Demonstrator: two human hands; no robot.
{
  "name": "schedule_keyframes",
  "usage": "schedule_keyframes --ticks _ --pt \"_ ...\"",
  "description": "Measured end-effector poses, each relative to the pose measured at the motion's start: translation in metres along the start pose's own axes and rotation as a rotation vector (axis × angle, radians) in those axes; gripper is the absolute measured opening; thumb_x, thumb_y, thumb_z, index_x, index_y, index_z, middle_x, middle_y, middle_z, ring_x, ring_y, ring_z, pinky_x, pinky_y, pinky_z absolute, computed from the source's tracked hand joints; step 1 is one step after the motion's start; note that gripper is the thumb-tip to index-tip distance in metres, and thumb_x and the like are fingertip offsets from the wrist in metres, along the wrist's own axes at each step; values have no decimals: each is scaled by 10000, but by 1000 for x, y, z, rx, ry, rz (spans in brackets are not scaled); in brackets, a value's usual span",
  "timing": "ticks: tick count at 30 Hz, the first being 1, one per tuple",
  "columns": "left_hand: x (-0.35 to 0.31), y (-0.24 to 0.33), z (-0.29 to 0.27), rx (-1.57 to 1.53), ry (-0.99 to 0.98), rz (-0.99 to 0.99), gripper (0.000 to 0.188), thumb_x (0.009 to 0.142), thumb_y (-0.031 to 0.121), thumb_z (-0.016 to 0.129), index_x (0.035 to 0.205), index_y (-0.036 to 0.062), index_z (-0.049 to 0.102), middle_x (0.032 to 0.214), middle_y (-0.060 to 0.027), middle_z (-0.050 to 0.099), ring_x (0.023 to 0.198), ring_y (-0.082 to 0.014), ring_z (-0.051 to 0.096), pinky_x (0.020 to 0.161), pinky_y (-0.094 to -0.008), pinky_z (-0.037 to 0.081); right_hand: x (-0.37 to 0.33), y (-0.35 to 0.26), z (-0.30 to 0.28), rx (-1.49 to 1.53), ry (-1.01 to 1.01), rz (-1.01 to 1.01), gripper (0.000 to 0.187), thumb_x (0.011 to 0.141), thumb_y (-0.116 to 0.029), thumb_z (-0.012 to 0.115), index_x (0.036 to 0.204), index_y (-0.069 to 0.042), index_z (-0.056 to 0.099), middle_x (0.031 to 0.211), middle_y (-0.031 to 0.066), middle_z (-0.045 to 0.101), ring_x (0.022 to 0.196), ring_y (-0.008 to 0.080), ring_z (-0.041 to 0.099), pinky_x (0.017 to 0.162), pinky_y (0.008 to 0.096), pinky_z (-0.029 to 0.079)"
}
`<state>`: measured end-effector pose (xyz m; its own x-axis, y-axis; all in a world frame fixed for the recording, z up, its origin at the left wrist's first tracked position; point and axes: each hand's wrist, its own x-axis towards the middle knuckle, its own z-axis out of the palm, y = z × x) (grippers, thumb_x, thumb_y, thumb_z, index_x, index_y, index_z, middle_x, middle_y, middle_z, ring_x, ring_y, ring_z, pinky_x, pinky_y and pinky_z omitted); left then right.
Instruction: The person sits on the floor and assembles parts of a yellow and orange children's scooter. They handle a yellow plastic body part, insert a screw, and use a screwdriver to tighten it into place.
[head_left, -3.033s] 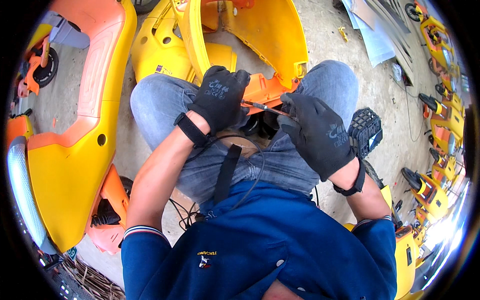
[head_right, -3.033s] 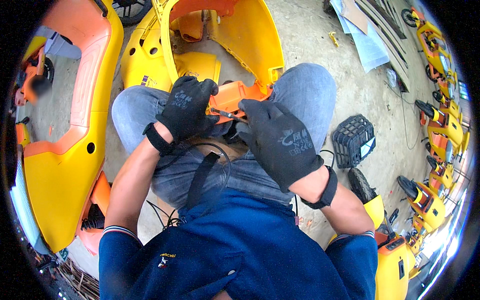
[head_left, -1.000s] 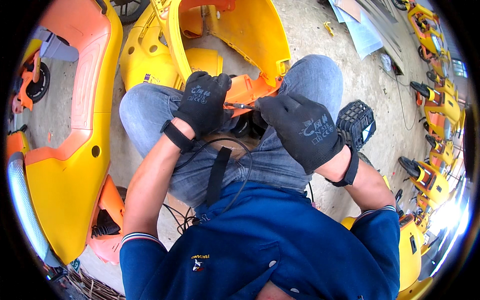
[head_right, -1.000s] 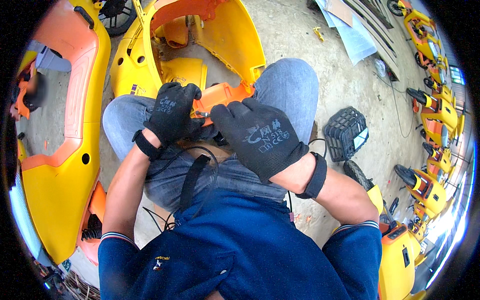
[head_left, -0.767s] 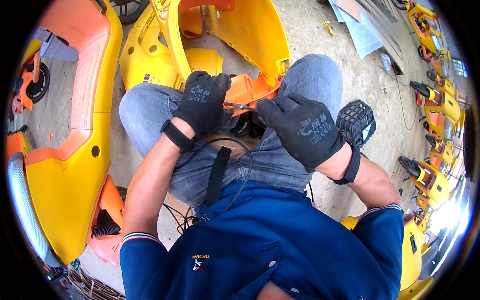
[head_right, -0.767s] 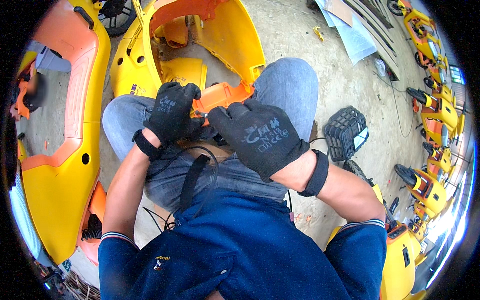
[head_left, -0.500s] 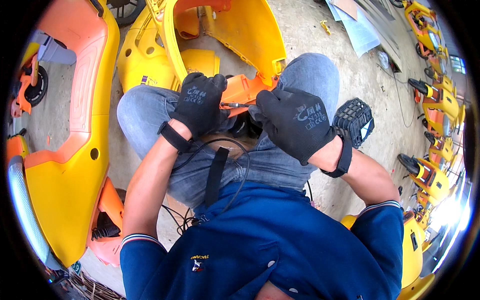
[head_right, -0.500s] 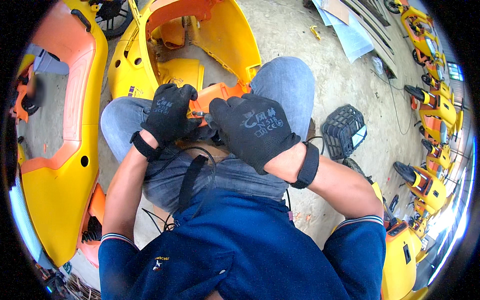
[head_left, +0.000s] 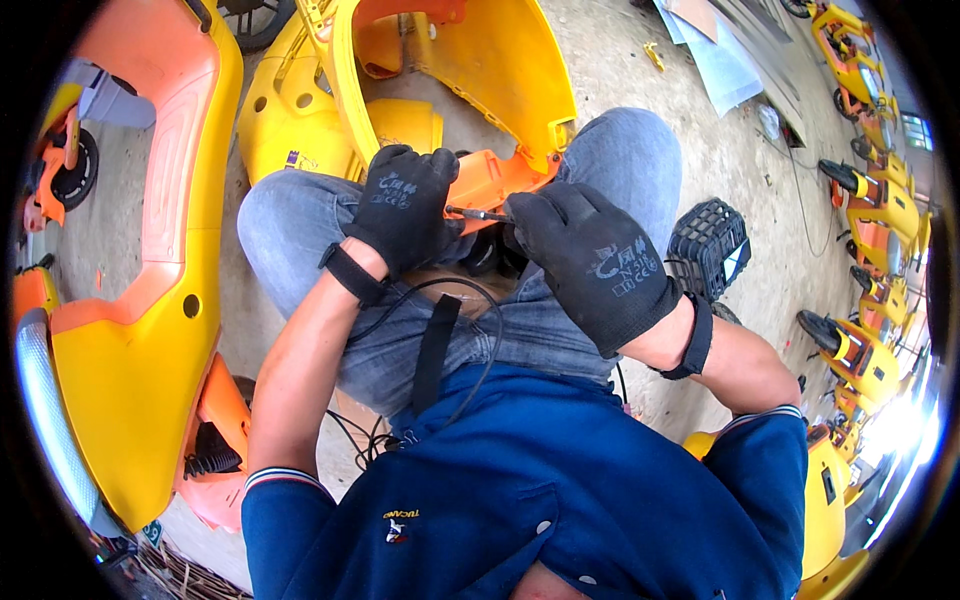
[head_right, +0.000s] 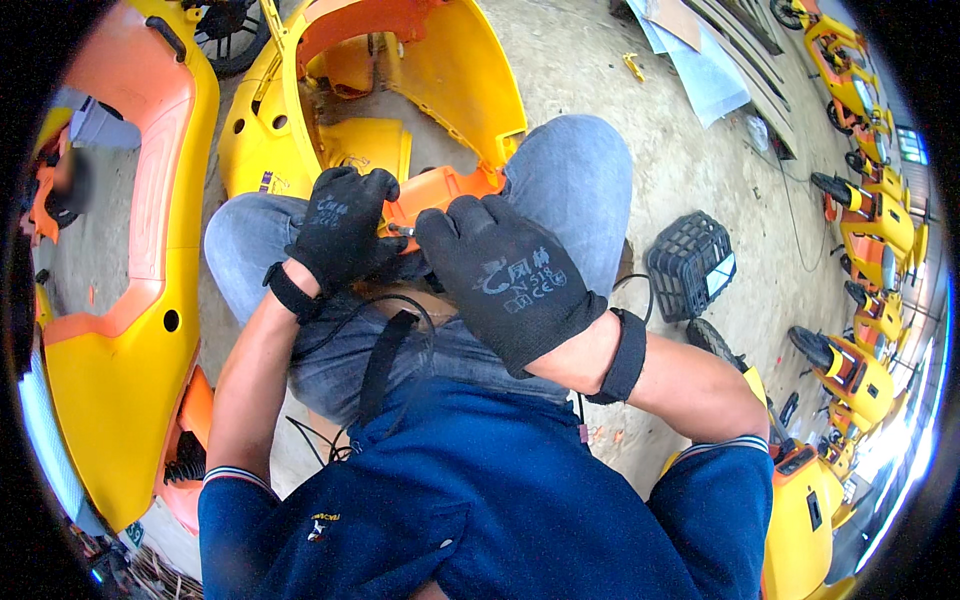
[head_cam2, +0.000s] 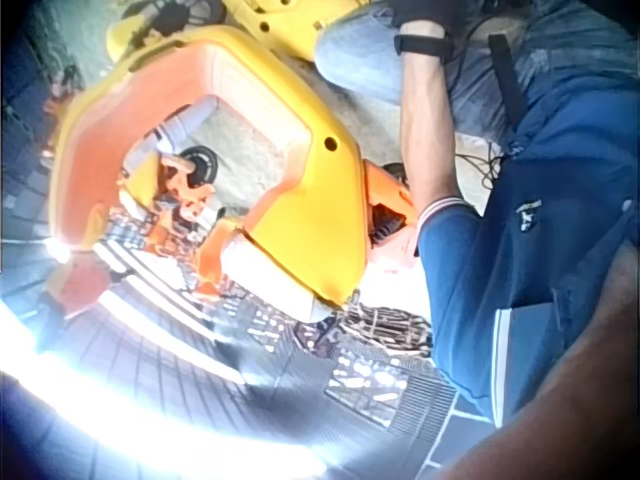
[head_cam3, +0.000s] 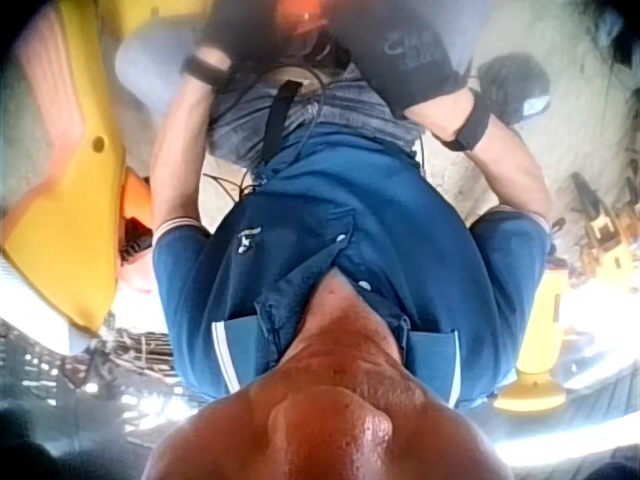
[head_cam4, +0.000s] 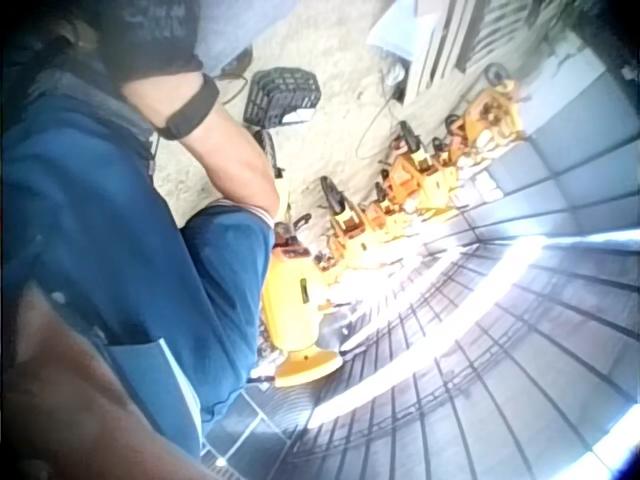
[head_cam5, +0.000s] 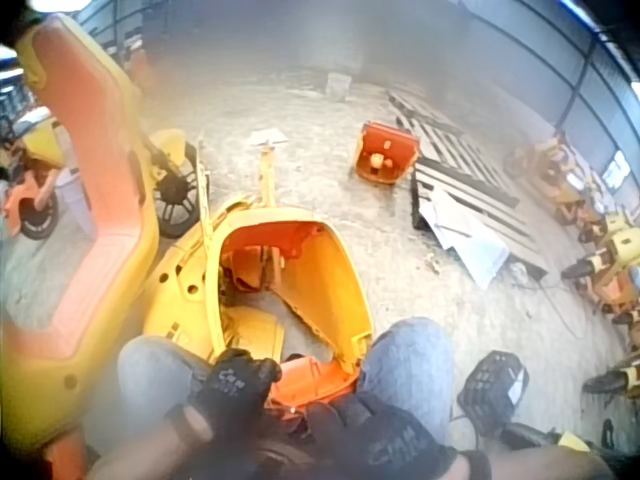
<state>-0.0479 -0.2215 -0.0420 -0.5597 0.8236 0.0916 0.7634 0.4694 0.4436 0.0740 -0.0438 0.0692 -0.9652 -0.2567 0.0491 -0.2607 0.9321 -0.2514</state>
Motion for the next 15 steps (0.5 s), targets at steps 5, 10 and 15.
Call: schedule_keyframes --ticks 5,10,15 --pt "0 0 2 -23 14 2 479 669 336 820 972 93 541 804 -137 609 818 -354 607 857 -427 411 3 4 2 -164 61 -44 230 746 -116 632 964 -63 579 845 103 568 811 256 611 627 381 519" --pt "0 0 1 -17 3 -22 488 654 323 832 974 92 545 802 -139 622 820 -349 621 883 -421 414 8 9 2 -189 54 -80 244 737 -111 647 972 -74 591 849 109 594 799 260 631 619 378 523" --pt "0 0 3 -7 -5 -40 487 640 303 835 977 87 557 815 -146 636 832 -346 630 899 -423 418 8 11 6 -178 45 -82 270 736 -110 658 997 -81 597 866 122 617 796 274 651 626 378 528"
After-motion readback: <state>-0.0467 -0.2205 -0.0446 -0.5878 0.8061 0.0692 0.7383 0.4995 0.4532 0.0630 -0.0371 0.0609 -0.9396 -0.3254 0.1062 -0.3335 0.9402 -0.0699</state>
